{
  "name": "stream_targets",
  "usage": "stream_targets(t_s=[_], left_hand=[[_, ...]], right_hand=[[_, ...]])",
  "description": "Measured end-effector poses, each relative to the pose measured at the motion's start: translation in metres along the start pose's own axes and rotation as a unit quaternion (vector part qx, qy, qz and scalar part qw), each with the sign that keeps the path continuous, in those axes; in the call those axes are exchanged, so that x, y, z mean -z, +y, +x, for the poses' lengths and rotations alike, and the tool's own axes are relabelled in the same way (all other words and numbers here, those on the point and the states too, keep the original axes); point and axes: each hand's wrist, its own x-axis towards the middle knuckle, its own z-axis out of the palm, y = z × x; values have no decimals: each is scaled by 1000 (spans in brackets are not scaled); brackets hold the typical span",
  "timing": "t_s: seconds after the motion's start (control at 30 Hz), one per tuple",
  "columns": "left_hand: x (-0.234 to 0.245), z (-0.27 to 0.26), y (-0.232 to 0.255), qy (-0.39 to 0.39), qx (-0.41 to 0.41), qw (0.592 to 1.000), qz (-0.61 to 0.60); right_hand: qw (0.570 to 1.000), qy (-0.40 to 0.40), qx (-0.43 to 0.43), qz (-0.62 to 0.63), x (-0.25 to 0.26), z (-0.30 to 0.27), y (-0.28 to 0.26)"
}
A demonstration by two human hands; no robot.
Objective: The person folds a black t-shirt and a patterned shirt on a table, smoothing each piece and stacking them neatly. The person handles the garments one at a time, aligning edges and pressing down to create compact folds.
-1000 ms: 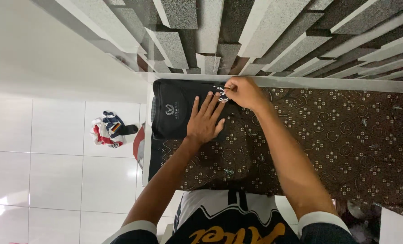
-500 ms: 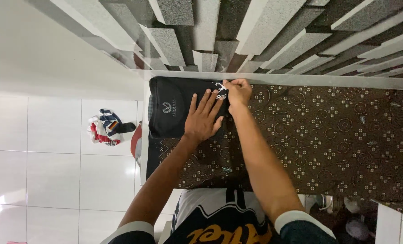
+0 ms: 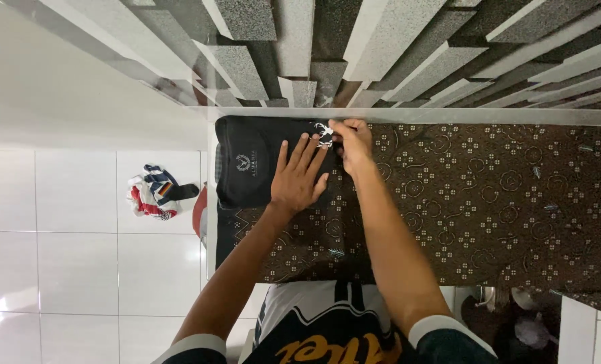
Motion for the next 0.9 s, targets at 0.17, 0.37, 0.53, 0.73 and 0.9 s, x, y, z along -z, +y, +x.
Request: stream_targets(t_s=[0.17,0.37,0.53,0.73,0.9], left_hand=[[-1,0,0,-10,-2,1000,3],[-2,6,2,-12,35,999,-36],[-16,21,-3,-34,42,998,-40],[-13,48,-14,-132,20,990,-32],[-17,46,-16,-147,46,985,-72]], right_hand=[[998,30,29,37,-9,42,39],[998,18,31,48,-7,19,22],[998,2,23,52,15,24,44],[960,-34,218,-175,41,-79,57],[860,-98,390,-313,89,-107,121]])
